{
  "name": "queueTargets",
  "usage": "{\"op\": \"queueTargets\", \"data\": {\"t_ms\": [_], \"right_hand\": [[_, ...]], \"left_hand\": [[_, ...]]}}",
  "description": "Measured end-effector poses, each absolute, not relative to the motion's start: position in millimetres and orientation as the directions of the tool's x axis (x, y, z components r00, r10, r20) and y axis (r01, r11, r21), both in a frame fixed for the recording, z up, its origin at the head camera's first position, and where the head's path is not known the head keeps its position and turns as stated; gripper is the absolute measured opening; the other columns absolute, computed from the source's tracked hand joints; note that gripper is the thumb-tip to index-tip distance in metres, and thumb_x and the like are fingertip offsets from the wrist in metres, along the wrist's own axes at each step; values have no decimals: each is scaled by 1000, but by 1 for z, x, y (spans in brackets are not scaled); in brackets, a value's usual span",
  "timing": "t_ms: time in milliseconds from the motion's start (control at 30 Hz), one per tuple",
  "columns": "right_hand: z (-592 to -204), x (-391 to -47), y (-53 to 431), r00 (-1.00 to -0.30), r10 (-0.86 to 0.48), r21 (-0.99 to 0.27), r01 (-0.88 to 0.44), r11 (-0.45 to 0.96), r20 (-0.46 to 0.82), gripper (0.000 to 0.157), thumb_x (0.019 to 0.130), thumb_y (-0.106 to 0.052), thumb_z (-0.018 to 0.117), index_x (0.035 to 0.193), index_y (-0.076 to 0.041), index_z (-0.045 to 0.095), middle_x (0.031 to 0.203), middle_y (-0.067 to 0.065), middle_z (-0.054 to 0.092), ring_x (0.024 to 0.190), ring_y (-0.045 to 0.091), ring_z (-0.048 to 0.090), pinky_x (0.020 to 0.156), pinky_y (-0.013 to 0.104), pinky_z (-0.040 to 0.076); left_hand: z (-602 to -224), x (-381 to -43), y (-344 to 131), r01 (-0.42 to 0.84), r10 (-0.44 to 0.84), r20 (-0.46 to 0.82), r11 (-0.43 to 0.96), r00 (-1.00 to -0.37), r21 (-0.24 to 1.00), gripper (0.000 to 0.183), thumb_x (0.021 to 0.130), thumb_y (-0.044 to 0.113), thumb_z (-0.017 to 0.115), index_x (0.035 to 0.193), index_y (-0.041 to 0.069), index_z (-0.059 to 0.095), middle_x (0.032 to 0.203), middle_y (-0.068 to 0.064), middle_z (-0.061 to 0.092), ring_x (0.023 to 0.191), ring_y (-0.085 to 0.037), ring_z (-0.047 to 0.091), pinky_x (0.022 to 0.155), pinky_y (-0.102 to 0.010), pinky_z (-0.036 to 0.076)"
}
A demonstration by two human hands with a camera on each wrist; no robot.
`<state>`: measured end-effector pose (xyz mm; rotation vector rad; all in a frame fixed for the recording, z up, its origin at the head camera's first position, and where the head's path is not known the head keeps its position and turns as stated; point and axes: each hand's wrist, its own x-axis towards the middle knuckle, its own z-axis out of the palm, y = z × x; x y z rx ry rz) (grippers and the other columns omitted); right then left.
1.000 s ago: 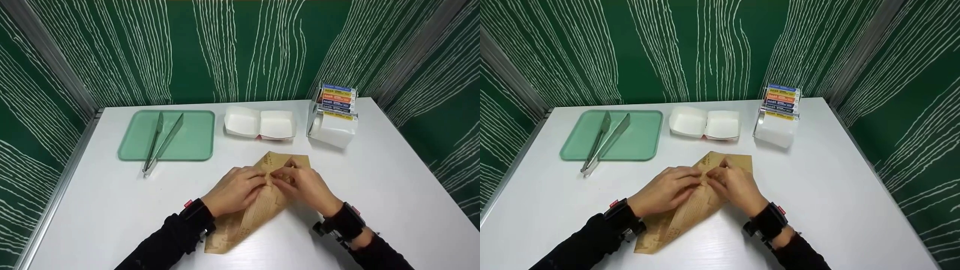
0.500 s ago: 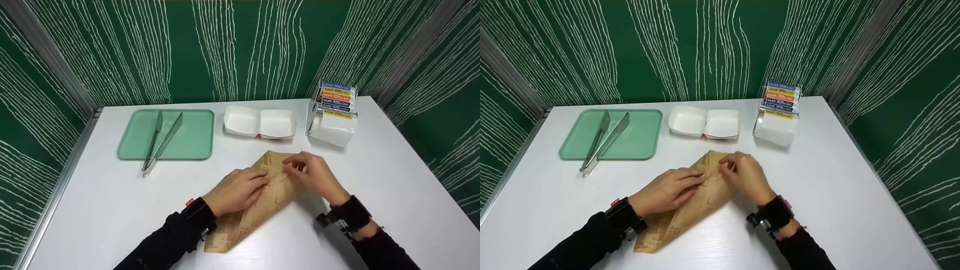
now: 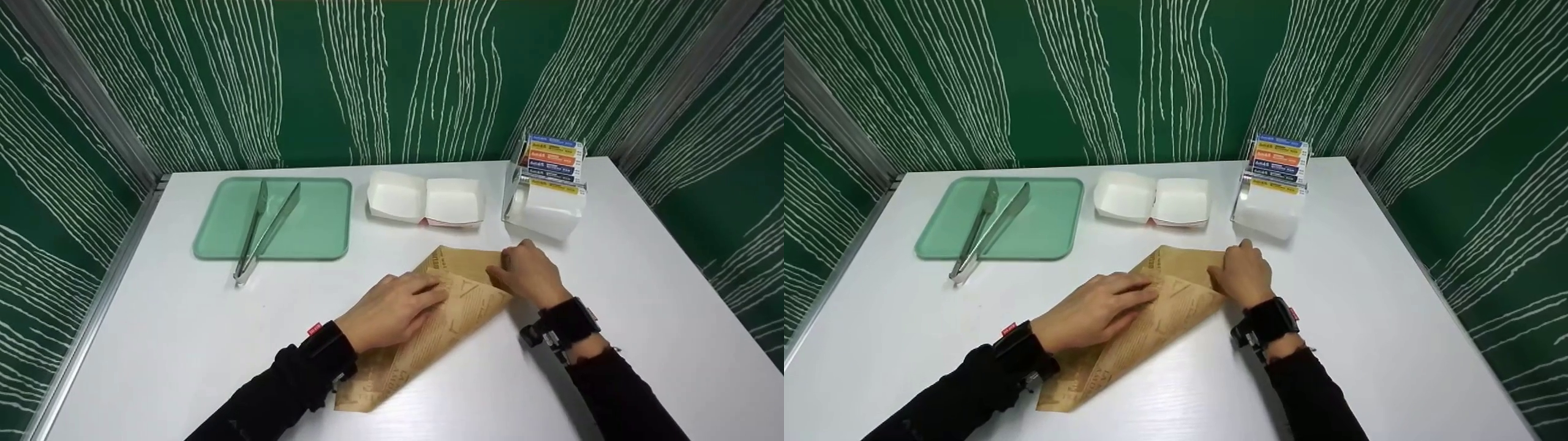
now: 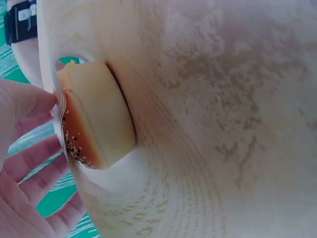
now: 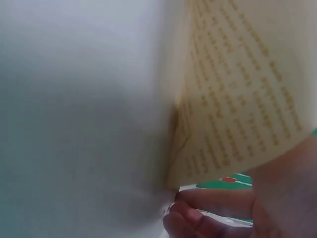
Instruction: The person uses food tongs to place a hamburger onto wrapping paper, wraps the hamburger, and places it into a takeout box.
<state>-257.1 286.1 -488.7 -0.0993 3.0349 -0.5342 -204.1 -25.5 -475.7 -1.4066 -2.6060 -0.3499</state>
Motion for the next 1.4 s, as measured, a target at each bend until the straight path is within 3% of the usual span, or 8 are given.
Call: {"op": "queueTargets", "data": {"t_ms": [133, 333, 567, 767, 933, 1000, 1167, 1400], "right_hand": [[-490, -255, 286, -996, -91, -352, -80, 933, -13, 34, 94, -32, 78, 74, -9, 64, 99, 20, 60, 87, 33, 58, 63, 42, 47], [-490, -255, 287, -996, -80, -502, -52, 863, -36, 25, 94, -29, 79, 98, -5, 77, 96, 13, 69, 87, 27, 64, 70, 36, 50], [-488, -256, 285, -1000, -3, -678, 9, 735, -16, 28, 99, -24, 75, 84, -8, 58, 73, -2, 55, 72, 18, 54, 65, 31, 44], [-481, -252, 274, -996, -13, -743, -73, 665, 87, 19, 102, -20, 73, 100, -3, 65, 80, 7, 71, 71, 12, 60, 66, 25, 45], [-472, -247, 258, -974, -70, -761, -213, 613, 216, 8, 99, -4, 73, 102, -1, 66, 101, 17, 80, 92, 22, 79, 76, 15, 56], [-467, -243, 250, -961, -108, -760, -266, 593, 253, 7, 98, 1, 72, 101, -1, 66, 107, 18, 81, 105, 30, 81, 86, 20, 62], [-460, -230, 232, -921, -220, -680, -387, 623, 322, 13, 96, 4, 73, 103, -4, 67, 116, 17, 81, 108, 36, 80, 96, 45, 63], [-464, -215, 212, -841, -350, -418, -516, 748, 412, 24, 90, 1, 80, 107, -11, 69, 104, 6, 83, 91, 23, 81, 78, 41, 67]], "left_hand": [[-475, -203, -25, 828, 796, 226, 542, -561, 147, 39, 112, 27, 54, 150, 22, 63, 162, -5, 56, 145, -26, 58, 103, -45, 58], [-473, -203, -23, 818, 789, 217, 553, -575, 158, 38, 112, 28, 54, 149, 22, 64, 162, -1, 56, 147, -24, 55, 101, -44, 57], [-473, -203, -21, 816, 792, 196, 558, -578, 153, 38, 114, 29, 51, 149, 24, 64, 161, 1, 57, 150, -22, 53, 102, -44, 56], [-473, -204, -21, 820, 797, 193, 559, -573, 127, 38, 114, 29, 50, 149, 24, 64, 159, 2, 59, 149, -21, 53, 98, -44, 57], [-472, -204, -21, 827, 801, 206, 551, -562, 109, 38, 114, 29, 52, 149, 23, 63, 157, 1, 61, 148, -22, 54, 94, -43, 58], [-472, -204, -21, 828, 801, 211, 551, -560, 102, 38, 114, 30, 52, 149, 24, 64, 157, 1, 61, 148, -22, 55, 92, -43, 58], [-472, -204, -21, 824, 798, 206, 560, -566, 90, 38, 113, 32, 53, 149, 26, 64, 154, 2, 64, 147, -21, 56, 91, -42, 58], [-472, -204, -21, 817, 797, 191, 572, -573, 68, 36, 112, 32, 55, 145, 28, 66, 145, 6, 68, 138, -17, 59, 90, -39, 56]]}}
